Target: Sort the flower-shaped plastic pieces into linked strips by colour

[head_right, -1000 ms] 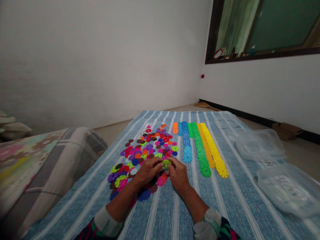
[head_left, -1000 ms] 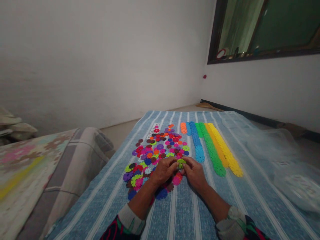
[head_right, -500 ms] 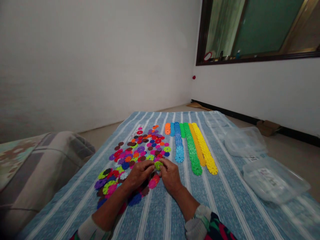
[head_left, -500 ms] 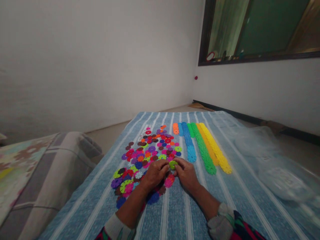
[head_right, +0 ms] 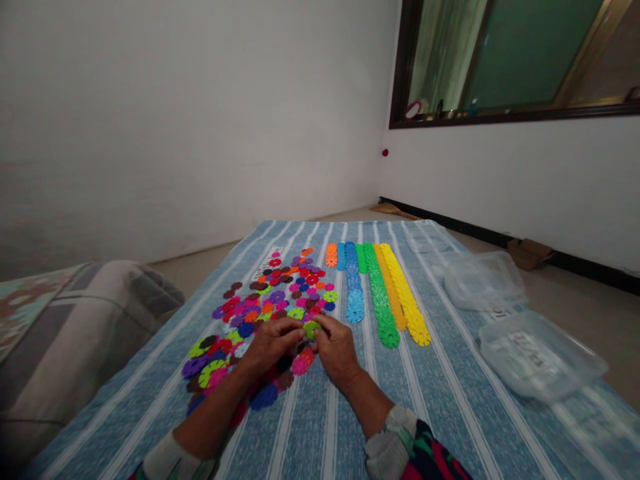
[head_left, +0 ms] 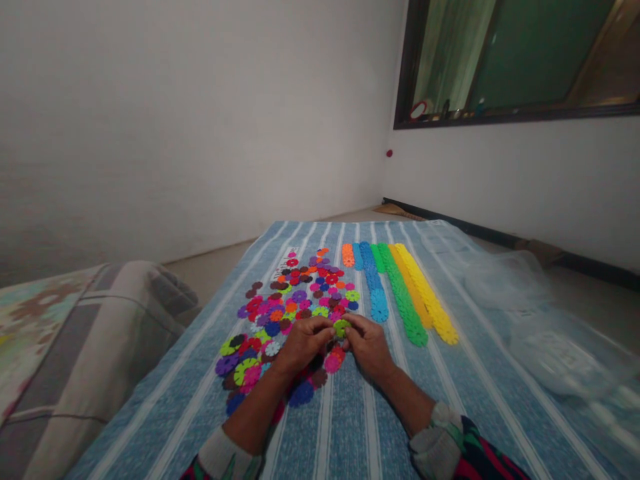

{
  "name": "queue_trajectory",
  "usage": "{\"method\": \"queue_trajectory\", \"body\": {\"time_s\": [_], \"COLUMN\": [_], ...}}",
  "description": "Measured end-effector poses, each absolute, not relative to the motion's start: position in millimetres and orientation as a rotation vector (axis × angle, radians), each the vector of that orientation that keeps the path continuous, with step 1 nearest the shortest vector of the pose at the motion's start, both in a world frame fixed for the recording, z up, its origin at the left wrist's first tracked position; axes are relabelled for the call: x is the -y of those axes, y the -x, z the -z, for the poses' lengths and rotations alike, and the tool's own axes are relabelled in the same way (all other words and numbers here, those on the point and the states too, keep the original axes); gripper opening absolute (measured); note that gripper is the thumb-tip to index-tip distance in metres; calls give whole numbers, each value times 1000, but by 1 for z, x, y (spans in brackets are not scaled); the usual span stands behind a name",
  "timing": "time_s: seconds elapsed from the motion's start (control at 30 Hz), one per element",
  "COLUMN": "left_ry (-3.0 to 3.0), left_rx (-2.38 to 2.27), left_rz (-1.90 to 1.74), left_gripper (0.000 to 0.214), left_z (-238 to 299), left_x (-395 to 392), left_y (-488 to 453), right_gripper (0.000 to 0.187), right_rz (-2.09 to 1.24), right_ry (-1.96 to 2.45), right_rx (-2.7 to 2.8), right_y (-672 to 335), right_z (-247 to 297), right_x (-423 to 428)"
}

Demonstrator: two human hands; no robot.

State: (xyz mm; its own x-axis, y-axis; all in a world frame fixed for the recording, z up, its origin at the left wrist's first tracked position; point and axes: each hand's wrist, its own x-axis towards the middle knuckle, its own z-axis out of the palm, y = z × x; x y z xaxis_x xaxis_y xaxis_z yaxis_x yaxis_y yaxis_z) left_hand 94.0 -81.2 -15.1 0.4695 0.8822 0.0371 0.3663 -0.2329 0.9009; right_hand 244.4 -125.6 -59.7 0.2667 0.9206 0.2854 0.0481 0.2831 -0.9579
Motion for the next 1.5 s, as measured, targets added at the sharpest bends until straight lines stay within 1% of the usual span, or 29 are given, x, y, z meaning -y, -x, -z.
{"method": "queue_trajectory", "body": {"time_s": [0.2,0.37,0.7,1.03,1.13,1.3,1.5], "left_ry": [-1603,-1587,-1628,-1726,-1865,-2303,-2630], "left_rx": [-1036,-1020,-994,-1066,-1090,-1127,-965], "left_rz": [-743,-739,-731,-724,-762,-911,-957], "left_gripper": [22,20,20,18,17,13,17], "left_z": [15,14,17,16,16,23,34], "left_x": [81,82,80,84,84,82,84], "left_y": [-95,-93,-94,-95,-95,-93,-94], "right_gripper": [29,30,27,26,26,30,29], "right_rz": [-871,-910,-786,-771,-748,-720,-741], "right_ry": [1091,1063,1087,1116,1132,1174,1192], "right_rx": [1117,1113,1220,1204,1190,1144,1070], "right_y": [-244,-244,-245,-245,-246,-250,-255], "right_z": [61,64,61,58,57,58,58], "right_x": [125,124,127,129,129,126,123]}}
